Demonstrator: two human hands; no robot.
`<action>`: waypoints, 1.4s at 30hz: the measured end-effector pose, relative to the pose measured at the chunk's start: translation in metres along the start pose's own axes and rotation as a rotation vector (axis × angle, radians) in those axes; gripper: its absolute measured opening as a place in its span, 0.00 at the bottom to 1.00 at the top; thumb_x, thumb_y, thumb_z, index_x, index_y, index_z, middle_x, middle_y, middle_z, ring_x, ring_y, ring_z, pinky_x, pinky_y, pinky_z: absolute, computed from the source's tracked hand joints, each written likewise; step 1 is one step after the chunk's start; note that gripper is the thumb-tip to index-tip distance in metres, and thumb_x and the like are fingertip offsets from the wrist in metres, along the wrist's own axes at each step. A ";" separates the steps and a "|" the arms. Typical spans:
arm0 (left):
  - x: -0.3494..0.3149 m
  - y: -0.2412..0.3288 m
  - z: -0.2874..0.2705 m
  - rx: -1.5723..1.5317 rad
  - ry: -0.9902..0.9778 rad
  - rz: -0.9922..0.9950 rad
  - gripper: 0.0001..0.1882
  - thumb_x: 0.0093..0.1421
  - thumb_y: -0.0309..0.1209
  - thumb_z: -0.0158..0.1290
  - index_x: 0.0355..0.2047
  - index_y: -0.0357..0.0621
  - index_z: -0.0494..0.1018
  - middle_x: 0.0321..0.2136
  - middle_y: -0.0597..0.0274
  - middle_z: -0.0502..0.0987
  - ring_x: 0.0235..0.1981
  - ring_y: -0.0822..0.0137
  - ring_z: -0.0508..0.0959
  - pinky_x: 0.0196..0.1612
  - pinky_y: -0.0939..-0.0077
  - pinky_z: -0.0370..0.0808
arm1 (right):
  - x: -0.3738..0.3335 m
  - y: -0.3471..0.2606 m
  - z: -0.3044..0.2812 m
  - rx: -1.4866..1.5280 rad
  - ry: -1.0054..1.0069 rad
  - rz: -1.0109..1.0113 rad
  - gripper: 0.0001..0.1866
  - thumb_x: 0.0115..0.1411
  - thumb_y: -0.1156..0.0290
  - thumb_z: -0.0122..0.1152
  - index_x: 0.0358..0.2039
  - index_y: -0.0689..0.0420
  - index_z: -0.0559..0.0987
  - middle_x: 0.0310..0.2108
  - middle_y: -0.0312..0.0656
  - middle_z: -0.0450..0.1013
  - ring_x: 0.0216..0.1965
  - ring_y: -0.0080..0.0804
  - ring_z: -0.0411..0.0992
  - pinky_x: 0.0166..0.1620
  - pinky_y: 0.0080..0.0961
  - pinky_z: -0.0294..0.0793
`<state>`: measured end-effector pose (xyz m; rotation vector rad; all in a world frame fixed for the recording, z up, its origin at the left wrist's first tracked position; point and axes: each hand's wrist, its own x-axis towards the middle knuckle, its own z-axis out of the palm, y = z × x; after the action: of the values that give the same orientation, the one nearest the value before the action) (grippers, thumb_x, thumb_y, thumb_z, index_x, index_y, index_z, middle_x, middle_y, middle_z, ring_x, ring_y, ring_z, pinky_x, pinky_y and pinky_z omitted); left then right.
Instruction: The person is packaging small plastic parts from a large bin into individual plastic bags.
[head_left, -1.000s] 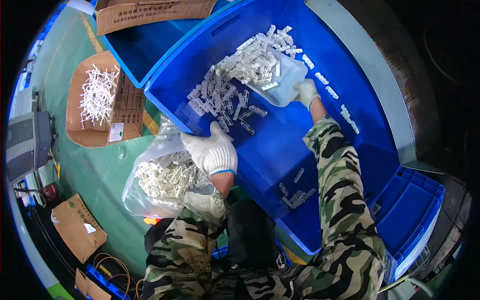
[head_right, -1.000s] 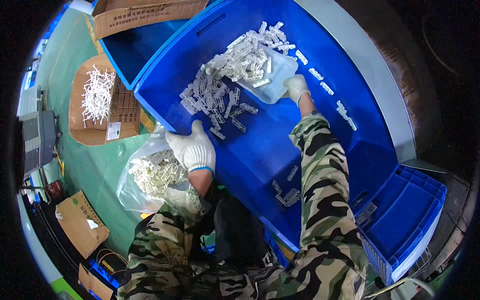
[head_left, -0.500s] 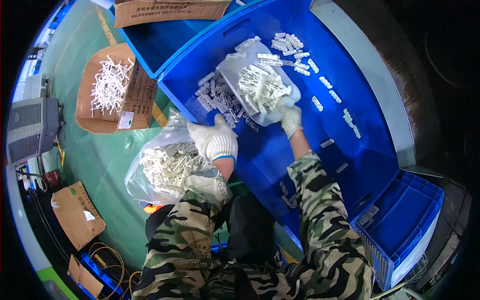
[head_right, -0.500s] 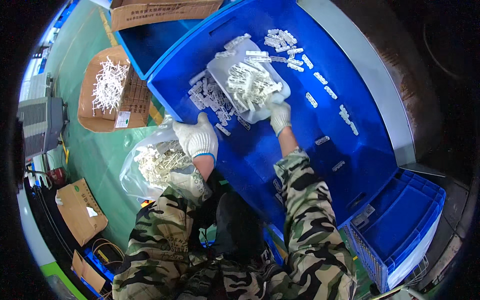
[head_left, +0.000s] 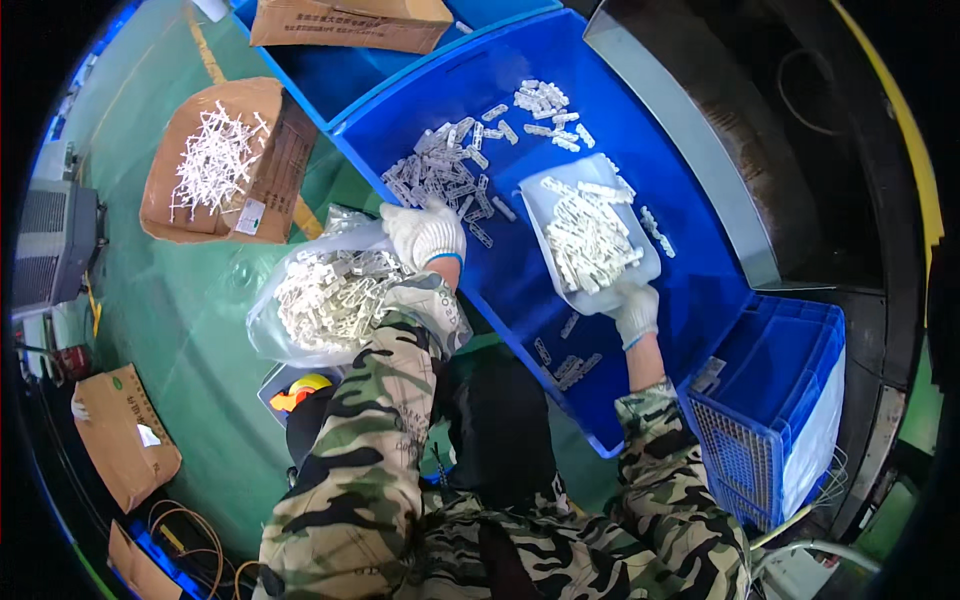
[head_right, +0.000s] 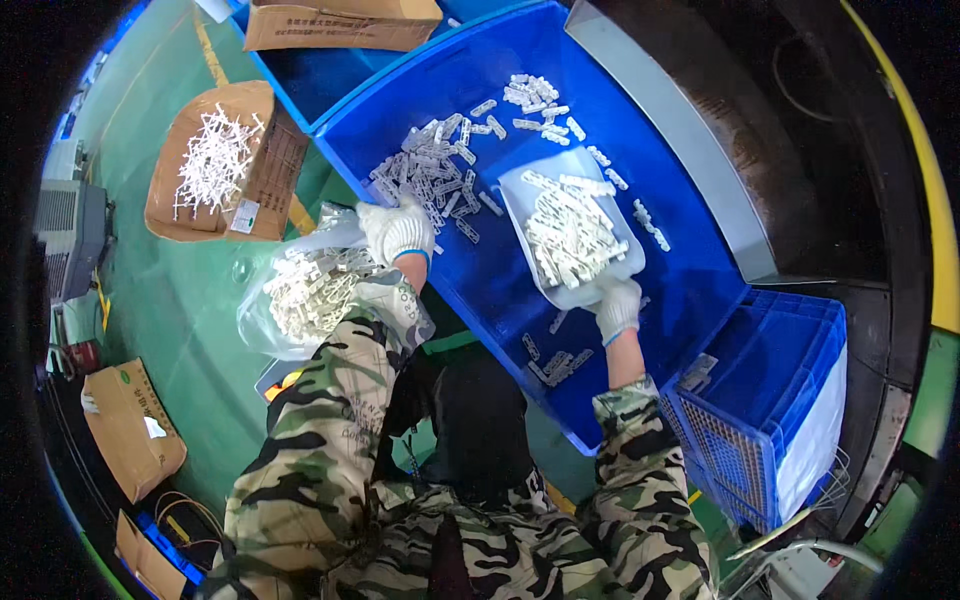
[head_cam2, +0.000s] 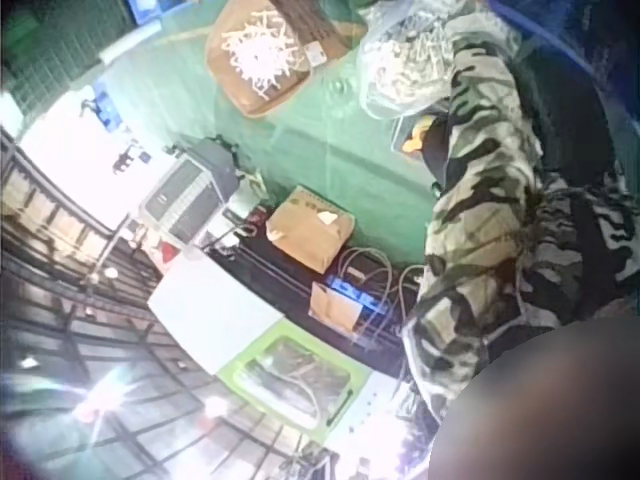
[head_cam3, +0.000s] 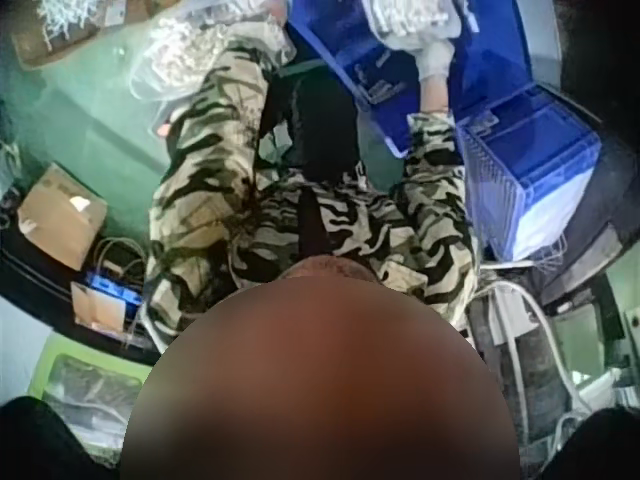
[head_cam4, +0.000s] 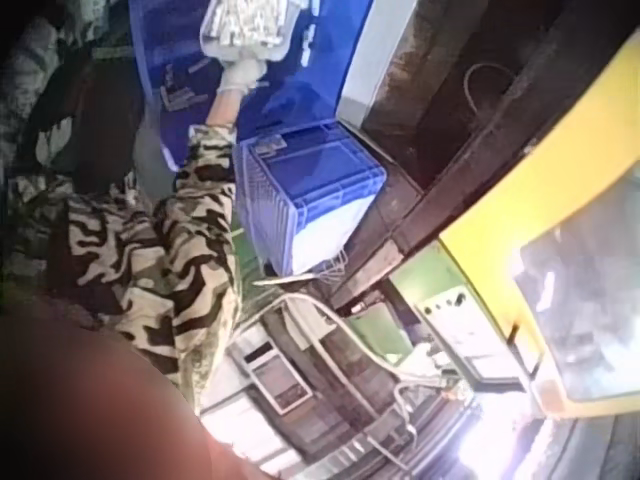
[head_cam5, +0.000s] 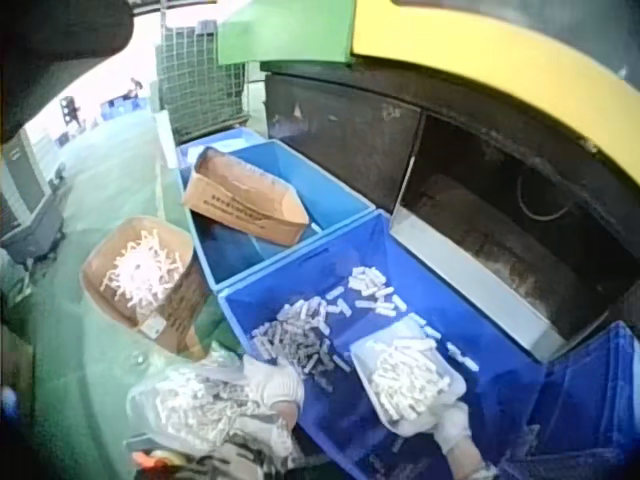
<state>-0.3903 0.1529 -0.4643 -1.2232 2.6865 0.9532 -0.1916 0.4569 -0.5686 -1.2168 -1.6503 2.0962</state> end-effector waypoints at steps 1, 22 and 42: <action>0.008 -0.020 0.003 -0.119 -0.012 0.144 0.32 0.60 0.46 0.62 0.55 0.33 0.67 0.47 0.37 0.77 0.46 0.37 0.81 0.51 0.50 0.78 | -0.004 -0.003 -0.019 -0.037 0.006 0.003 0.18 0.57 0.77 0.61 0.47 0.74 0.78 0.41 0.49 0.79 0.37 0.40 0.81 0.40 0.39 0.83; 0.054 -0.225 -0.115 1.096 -0.642 0.836 0.17 0.64 0.36 0.55 0.51 0.54 0.83 0.46 0.60 0.85 0.44 0.53 0.86 0.42 0.42 0.80 | -0.173 -0.159 0.215 -1.308 -0.605 -0.757 0.19 0.61 0.60 0.56 0.40 0.66 0.80 0.34 0.56 0.80 0.37 0.54 0.79 0.45 0.46 0.76; 0.058 -0.241 -0.082 1.006 -0.644 1.093 0.14 0.65 0.36 0.52 0.38 0.49 0.87 0.36 0.62 0.87 0.38 0.55 0.87 0.37 0.48 0.82 | -0.220 -0.097 0.315 -1.430 -0.459 -1.651 0.24 0.60 0.69 0.53 0.53 0.71 0.66 0.32 0.55 0.74 0.22 0.47 0.78 0.26 0.46 0.79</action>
<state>-0.2453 -0.0514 -0.5388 0.6629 2.4610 -0.1451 -0.3031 0.1328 -0.3693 0.7412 -2.6844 -0.0085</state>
